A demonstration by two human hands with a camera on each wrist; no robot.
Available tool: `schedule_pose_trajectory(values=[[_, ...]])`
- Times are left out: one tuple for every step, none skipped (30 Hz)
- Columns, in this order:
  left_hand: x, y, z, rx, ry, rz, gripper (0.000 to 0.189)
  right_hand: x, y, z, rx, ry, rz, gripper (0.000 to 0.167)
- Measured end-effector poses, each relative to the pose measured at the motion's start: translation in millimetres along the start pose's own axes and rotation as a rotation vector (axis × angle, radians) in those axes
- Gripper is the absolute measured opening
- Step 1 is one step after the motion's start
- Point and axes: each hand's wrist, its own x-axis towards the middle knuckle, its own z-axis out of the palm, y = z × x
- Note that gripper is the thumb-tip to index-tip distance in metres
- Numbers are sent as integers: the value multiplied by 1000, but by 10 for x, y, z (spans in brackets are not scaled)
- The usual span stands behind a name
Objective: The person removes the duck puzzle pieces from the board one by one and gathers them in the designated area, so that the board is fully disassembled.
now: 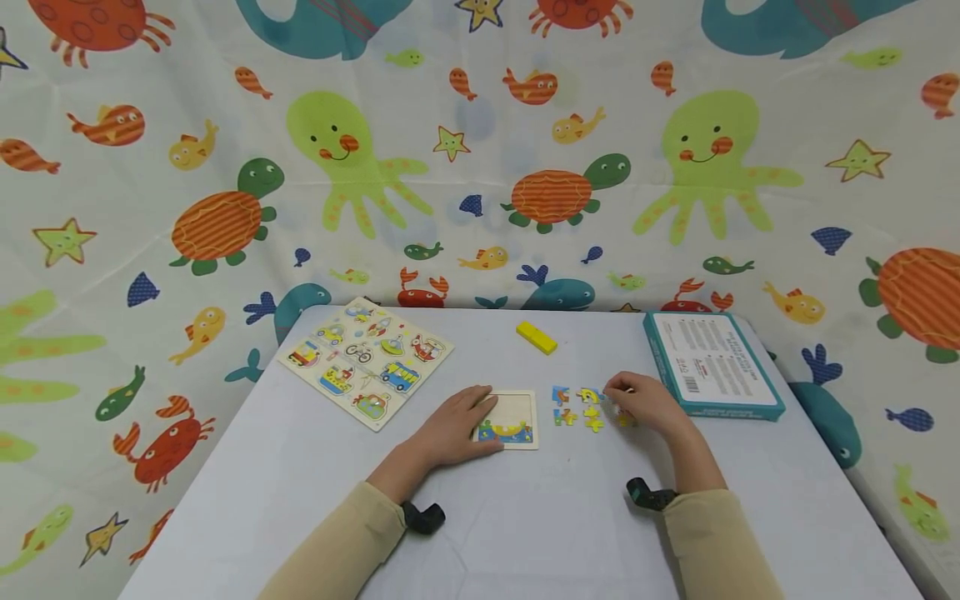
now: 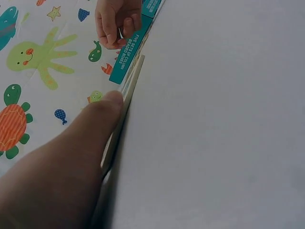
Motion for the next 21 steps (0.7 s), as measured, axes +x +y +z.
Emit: schedule_pose_trajectory(values=[[0,-7,1,-4,-5,2,89,11,-45,21,4,-5,-12,34],[0,-17,1,-3,-9,4,90,25,-90,44,3,-11,-24,34],[0,-26,2,-5,-14,6,90,38,-138,71,12,-19,-35,33],[0,-34,0,-10,-17,8,90,49,-186,99,14,-27,-51,32],[0,-42,-2,-14,-21,9,90,62,-235,130,15,-33,-69,31],[0,-49,-4,-19,-24,12,90,77,-283,160,18,-42,-88,31],[0,-57,-5,-22,-26,13,91,89,-335,193,20,-47,-103,29],[1,-61,-7,-24,-27,14,92,102,-382,226,21,-56,-120,28],[1,-65,-9,-26,-29,14,93,113,-435,260,28,-64,-132,26],[2,-66,-10,-29,-30,13,93,120,-486,292,31,-74,-147,26],[2,-67,-10,-29,-31,13,94,126,-538,326,35,-81,-156,25],[3,-67,-10,-31,-30,11,95,131,-588,360,37,-91,-164,25],[3,-66,-10,-33,-30,9,96,135,-636,396,44,-102,-165,25],[2,-64,-13,-38,-29,7,96,140,-679,432,42,-114,-172,25],[1,-62,-15,-40,-28,6,97,142,-724,470,41,-122,-176,25],[0,-60,-17,-42,-27,4,97,144,-765,508,36,-132,-185,26],[-1,-59,-20,-43,-26,3,97,148,-803,549,30,-141,-191,26],[-1,-58,-21,-43,-26,3,97,151,-839,588,26,-152,-199,25],[-3,-57,-23,-43,-26,3,97,151,-874,628,28,-162,-207,25],[-3,-56,-24,-41,-25,3,98,152,-908,668,22,-173,-219,24],[-4,-55,-24,-37,-25,3,98,151,-942,709,22,-183,-222,23]])
